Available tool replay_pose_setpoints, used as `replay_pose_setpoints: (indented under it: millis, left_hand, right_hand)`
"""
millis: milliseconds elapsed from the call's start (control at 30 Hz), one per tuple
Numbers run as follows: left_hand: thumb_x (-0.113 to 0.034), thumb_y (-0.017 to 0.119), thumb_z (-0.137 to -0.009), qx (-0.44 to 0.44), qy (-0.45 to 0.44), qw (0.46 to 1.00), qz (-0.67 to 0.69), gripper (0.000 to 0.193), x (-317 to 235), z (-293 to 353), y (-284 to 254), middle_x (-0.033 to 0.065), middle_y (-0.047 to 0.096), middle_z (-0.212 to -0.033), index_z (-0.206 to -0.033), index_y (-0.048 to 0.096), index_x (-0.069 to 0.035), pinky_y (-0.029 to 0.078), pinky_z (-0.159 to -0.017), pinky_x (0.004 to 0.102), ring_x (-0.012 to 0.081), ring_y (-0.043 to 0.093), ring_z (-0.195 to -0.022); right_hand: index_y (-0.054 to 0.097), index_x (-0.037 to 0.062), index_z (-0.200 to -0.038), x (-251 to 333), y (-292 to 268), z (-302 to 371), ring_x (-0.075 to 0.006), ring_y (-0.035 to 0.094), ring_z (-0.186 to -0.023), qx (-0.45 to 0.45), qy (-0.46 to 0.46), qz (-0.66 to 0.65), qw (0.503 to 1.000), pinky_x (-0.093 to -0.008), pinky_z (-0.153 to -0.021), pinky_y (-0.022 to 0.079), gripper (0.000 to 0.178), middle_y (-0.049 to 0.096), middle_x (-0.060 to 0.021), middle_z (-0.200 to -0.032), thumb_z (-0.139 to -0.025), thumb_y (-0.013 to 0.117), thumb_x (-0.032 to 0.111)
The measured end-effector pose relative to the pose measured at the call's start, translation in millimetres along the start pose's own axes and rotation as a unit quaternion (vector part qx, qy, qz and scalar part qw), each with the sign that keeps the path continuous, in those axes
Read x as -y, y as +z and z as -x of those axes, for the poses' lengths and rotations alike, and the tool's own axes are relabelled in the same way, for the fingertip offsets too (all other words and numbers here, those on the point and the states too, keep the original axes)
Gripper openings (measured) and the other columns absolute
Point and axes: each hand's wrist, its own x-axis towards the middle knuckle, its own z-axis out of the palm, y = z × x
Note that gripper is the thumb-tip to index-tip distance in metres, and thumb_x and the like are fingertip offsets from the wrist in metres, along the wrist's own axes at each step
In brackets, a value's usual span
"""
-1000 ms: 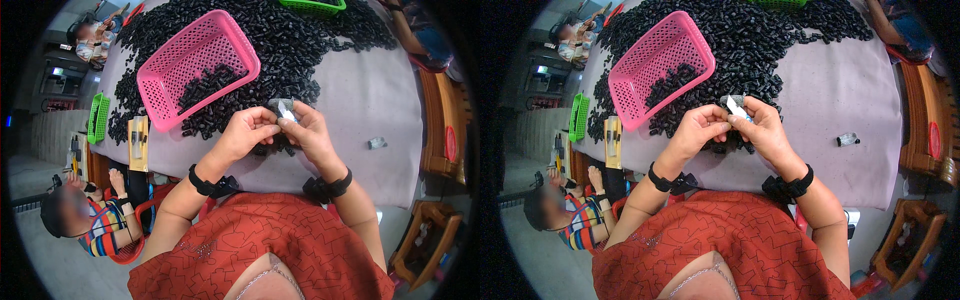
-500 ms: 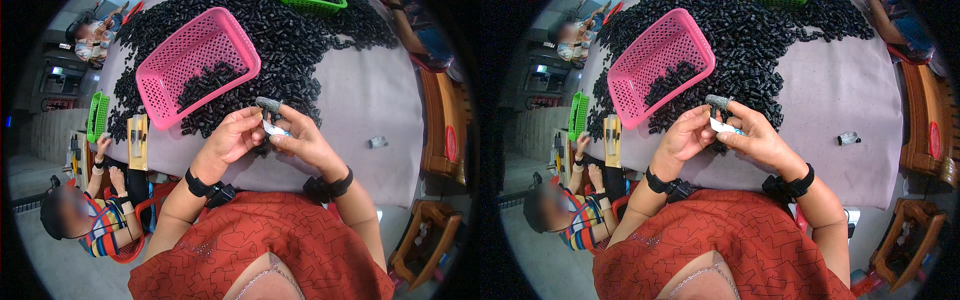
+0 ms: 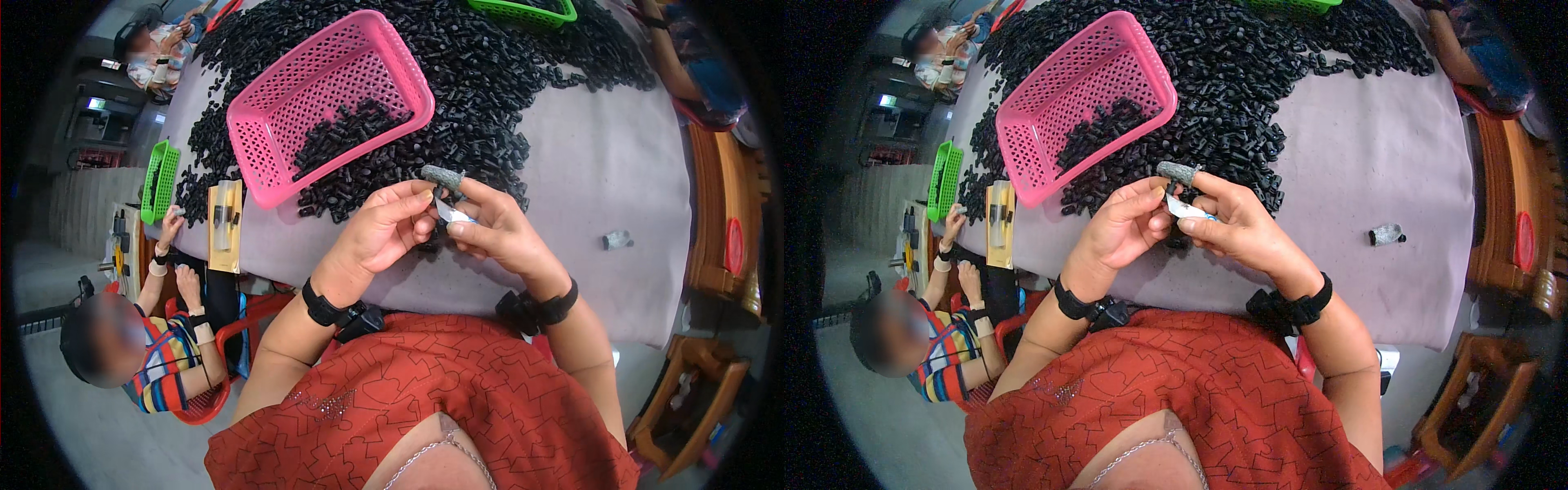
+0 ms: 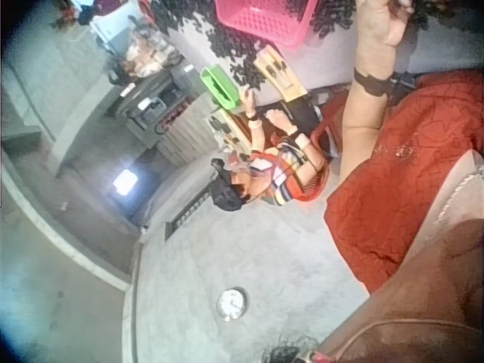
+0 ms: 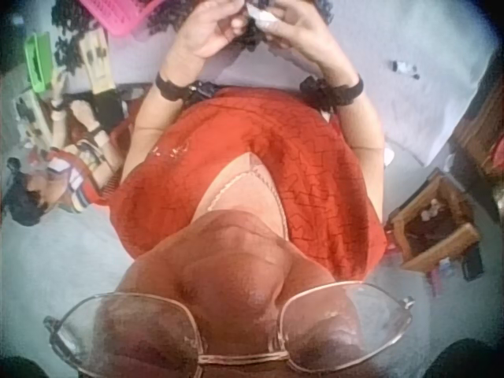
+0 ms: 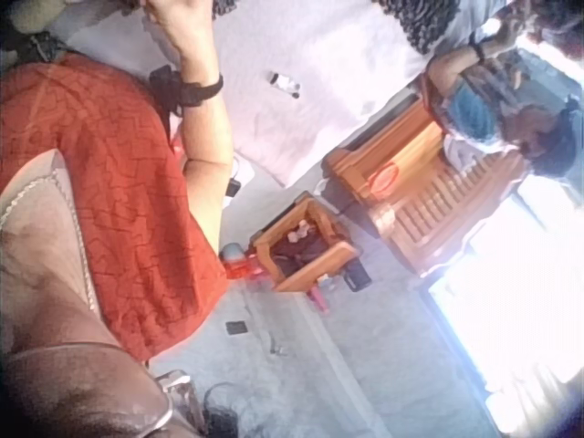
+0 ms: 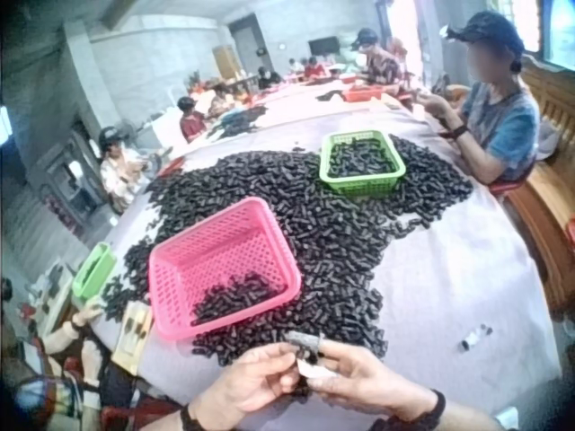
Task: Assembling small black plastic components by hand at a workstation.
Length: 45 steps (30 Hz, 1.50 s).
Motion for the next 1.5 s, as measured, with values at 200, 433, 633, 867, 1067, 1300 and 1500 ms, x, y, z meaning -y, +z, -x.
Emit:
replay_pose_setpoints:
  millis: [200,433,633,867,1067,1300,1500]
  left_hand:
    - [-0.012,0.06,-0.093,-0.031,0.014,0.999,-0.02,0.016,4.0,4.0,3.9,0.0026,0.063,-0.081,-0.107,0.063,-0.003,0.048,-0.059,0.0211,0.0087,0.057,-0.064]
    - [-0.013,0.061,-0.093,-0.008,0.021,1.0,0.01,0.016,7.4,3.3,-4.6,0.0043,0.065,-0.084,-0.106,0.063,-0.005,0.048,-0.059,0.0218,0.0091,0.057,-0.064]
    - [-0.012,0.06,-0.093,-0.008,-0.001,1.0,0.024,0.016,6.3,5.1,-3.1,0.0045,0.065,-0.084,-0.107,0.063,-0.004,0.048,-0.059,0.0229,0.0101,0.058,-0.065]
    - [-0.014,0.059,-0.093,0.002,-0.006,1.0,-0.002,0.021,5.9,8.0,-4.3,0.0057,0.064,-0.089,-0.111,0.06,-0.003,0.048,-0.063,0.0234,0.0108,0.056,-0.07]
    - [-0.013,0.059,-0.093,-0.048,0.011,0.997,-0.061,0.019,5.5,7.8,-3.5,0.0056,0.066,-0.093,-0.109,0.06,-0.003,0.053,-0.069,0.024,0.0115,0.064,-0.079]
    - [-0.009,0.063,-0.09,-0.041,0.057,0.995,-0.072,0.029,-1.8,10.5,0.3,0.0033,0.063,-0.091,-0.118,0.058,-0.005,0.048,-0.062,0.0217,0.0084,0.057,-0.069]
    - [-0.008,0.063,-0.09,-0.052,0.055,0.996,-0.054,0.028,-0.1,12.3,-9.8,0.0051,0.062,-0.097,-0.117,0.057,-0.004,0.049,-0.062,0.0218,0.0094,0.058,-0.071]
  right_hand:
    - [0.042,0.0022,-0.138,-0.7,-2.7,-1.3,-0.0028,0.044,-0.058,-0.018,0.005,0.009,1.0,-0.0177,-0.049,0.035,0.051,0.057,0.0026,-0.08,-0.092,0.061,0.014]
    - [0.042,0.0024,-0.138,0.6,4.1,1.4,-0.0031,0.045,-0.058,0.0,0.007,0.002,1.0,-0.0168,-0.049,0.035,0.054,0.059,0.002,-0.082,-0.09,0.063,0.014]
    - [0.046,0.0023,-0.135,-1.9,-3.3,-1.2,-0.0021,0.045,-0.058,0.008,0.013,-0.012,1.0,-0.0167,-0.048,0.035,0.049,0.059,0.0017,-0.082,-0.091,0.063,0.012]
    - [0.05,0.0013,-0.132,-4.7,-4.7,-1.7,-0.0007,0.046,-0.059,0.0,0.008,0.004,1.0,-0.0164,-0.049,0.035,0.044,0.063,0.0003,-0.089,-0.091,0.062,0.012]
    - [0.05,0.0016,-0.13,-3.2,4.3,-1.6,-0.0008,0.047,-0.061,-0.025,0.008,0.014,1.0,-0.0161,-0.049,0.035,0.043,0.063,0.0011,-0.087,-0.091,0.062,0.014]
    - [0.049,0.0023,-0.132,-4.5,-0.3,-1.8,-0.0011,0.045,-0.061,-0.037,-0.007,0.016,0.999,-0.0161,-0.049,0.034,0.045,0.056,0.0041,-0.079,-0.091,0.063,0.014]
    - [0.05,0.0023,-0.131,-4.7,1.6,-3.6,-0.0009,0.044,-0.061,-0.055,-0.003,0.011,0.998,-0.0161,-0.049,0.034,0.044,0.055,0.0044,-0.079,-0.091,0.062,0.012]
